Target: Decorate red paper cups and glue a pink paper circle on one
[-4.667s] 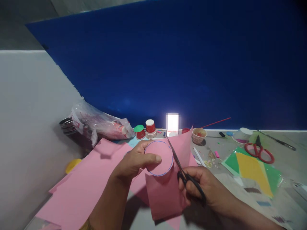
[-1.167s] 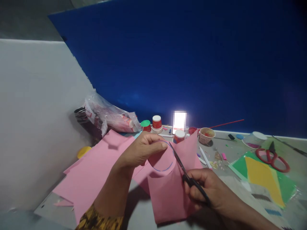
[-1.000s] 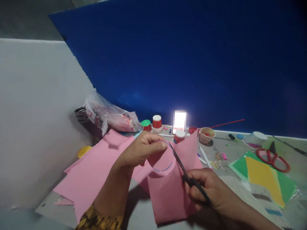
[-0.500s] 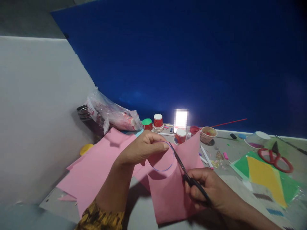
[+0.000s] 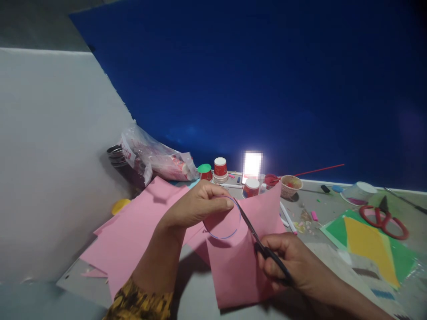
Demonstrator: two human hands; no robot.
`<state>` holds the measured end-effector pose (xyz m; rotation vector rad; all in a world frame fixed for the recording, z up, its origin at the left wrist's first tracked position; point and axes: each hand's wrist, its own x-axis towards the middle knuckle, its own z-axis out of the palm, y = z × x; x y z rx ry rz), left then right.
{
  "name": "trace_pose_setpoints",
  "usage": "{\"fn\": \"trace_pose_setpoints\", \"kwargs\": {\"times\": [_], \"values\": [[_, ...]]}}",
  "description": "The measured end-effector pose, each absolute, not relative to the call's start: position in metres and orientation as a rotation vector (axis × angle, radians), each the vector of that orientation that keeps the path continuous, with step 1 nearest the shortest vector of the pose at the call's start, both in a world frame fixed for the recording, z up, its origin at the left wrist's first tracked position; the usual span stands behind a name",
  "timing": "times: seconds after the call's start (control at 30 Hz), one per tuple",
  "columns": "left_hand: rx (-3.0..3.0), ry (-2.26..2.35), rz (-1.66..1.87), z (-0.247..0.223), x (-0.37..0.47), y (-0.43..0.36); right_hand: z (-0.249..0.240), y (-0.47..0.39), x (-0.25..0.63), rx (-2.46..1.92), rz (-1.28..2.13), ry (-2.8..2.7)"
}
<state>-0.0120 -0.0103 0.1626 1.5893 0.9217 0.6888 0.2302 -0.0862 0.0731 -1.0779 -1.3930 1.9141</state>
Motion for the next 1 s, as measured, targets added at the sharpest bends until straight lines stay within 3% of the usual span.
{"fn": "trace_pose_setpoints", "kwargs": {"times": [1.0], "values": [[1.636,0.896,0.695,0.164,-0.019,-0.006,0.085,-0.078,0.230,-1.190,1.774,-1.497]]}}
